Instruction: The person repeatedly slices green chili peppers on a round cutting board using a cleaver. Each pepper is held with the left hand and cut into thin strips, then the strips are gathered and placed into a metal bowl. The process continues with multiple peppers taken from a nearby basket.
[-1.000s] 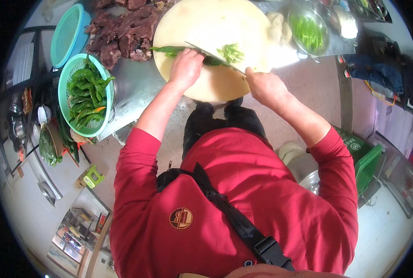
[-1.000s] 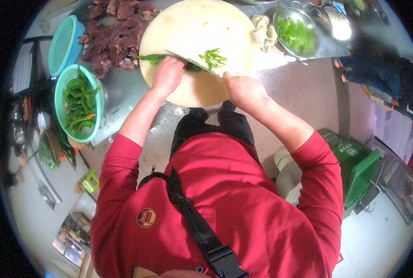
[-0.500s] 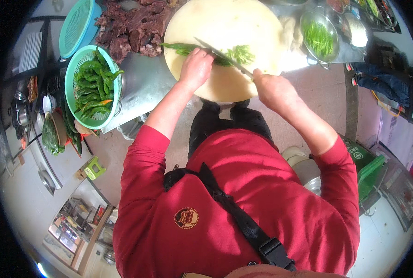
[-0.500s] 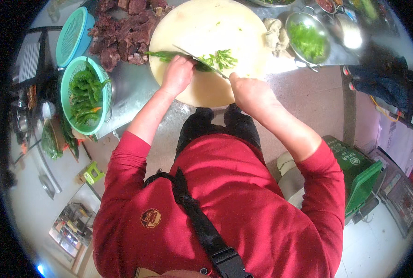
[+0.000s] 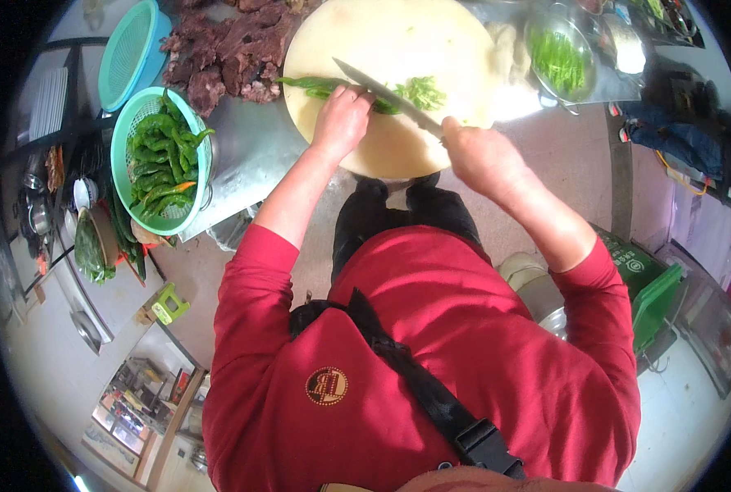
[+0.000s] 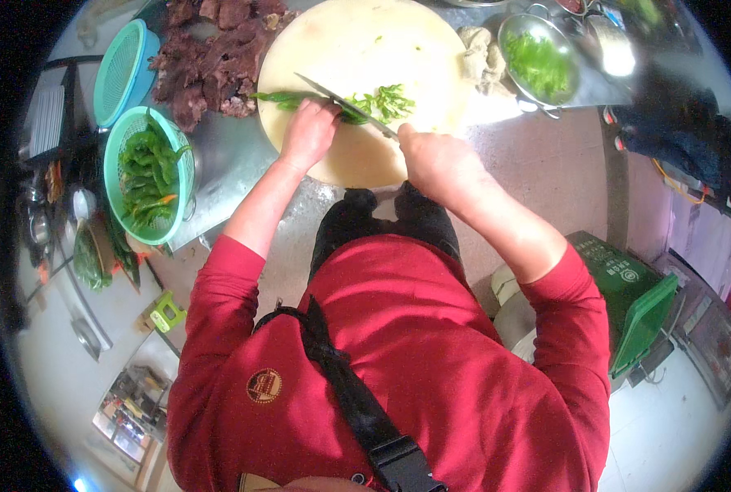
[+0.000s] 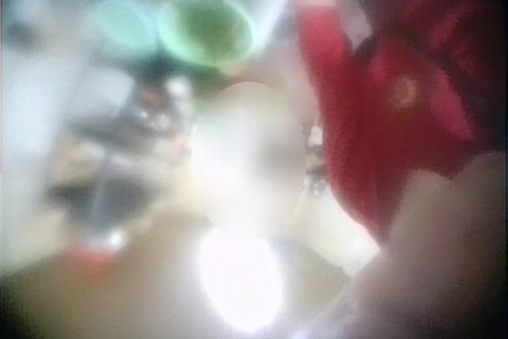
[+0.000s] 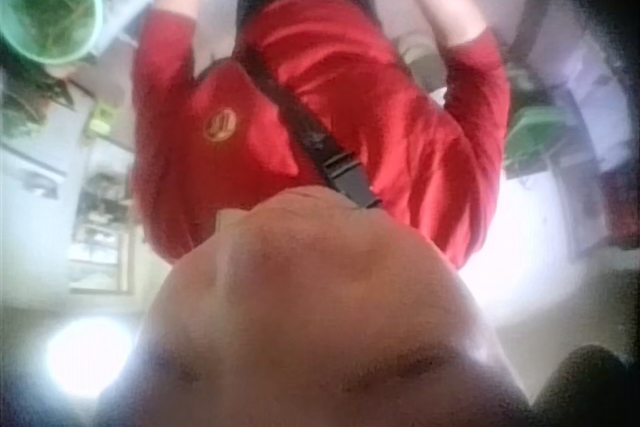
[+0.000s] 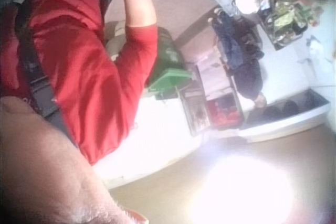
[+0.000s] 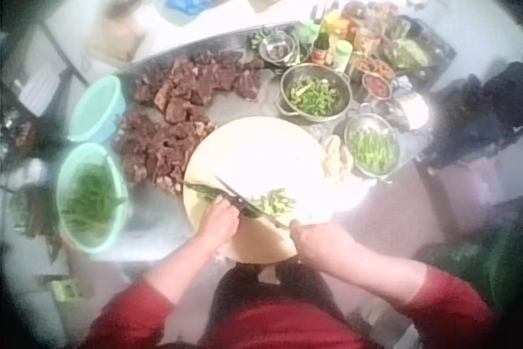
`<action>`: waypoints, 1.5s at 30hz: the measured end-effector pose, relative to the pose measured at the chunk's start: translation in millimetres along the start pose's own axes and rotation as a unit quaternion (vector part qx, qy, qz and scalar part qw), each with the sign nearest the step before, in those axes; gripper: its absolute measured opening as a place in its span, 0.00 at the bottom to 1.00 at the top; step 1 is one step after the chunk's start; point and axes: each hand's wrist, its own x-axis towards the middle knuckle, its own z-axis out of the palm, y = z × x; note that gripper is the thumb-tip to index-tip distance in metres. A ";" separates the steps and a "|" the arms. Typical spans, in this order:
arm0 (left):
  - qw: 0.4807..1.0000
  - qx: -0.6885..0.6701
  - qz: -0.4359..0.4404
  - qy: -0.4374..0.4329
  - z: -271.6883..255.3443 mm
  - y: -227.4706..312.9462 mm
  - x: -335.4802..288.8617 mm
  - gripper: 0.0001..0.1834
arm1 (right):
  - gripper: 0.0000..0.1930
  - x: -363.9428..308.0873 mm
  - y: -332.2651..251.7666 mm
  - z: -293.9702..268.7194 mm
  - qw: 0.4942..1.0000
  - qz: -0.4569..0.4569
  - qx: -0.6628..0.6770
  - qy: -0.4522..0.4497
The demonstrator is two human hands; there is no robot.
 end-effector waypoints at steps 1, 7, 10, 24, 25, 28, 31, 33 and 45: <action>1.000 -0.002 0.004 0.000 0.0 -0.5 0.5 0.13 | 0.06 0.4 -0.1 0.0 1.000 0.001 0.003 0.003; 1.000 -0.013 0.003 -0.006 -1.4 -0.6 2.1 0.11 | 0.06 1.2 -0.8 1.4 1.000 0.017 0.001 0.004; 0.999 -0.026 0.017 0.012 -1.2 -0.5 0.9 0.10 | 0.07 2.7 -2.4 3.5 0.999 -0.010 0.048 -0.005; 0.999 -0.024 0.028 0.033 2.9 -5.6 -2.3 0.08 | 0.09 4.1 -11.6 8.9 0.998 0.025 0.059 -0.001; 0.999 -0.011 0.029 0.017 1.9 -6.4 -2.8 0.08 | 0.09 3.8 -12.4 9.0 0.998 0.022 0.061 0.003; 0.999 -0.009 0.027 0.020 1.8 -5.8 -2.8 0.08 | 0.08 4.7 -11.6 9.6 0.998 0.019 0.062 0.007; 1.000 -0.014 0.015 0.011 0.9 -3.8 -2.6 0.08 | 0.09 4.7 -9.0 15.7 0.996 0.031 0.077 0.021; 1.000 -0.024 0.019 -0.003 -2.1 -3.0 -1.0 0.08 | 0.10 10.4 -10.9 25.7 0.995 0.040 0.091 0.003; 0.991 0.011 -0.013 -0.134 -52.3 -38.7 14.2 0.17 | 0.06 7.6 -12.2 14.6 0.996 0.033 0.048 0.062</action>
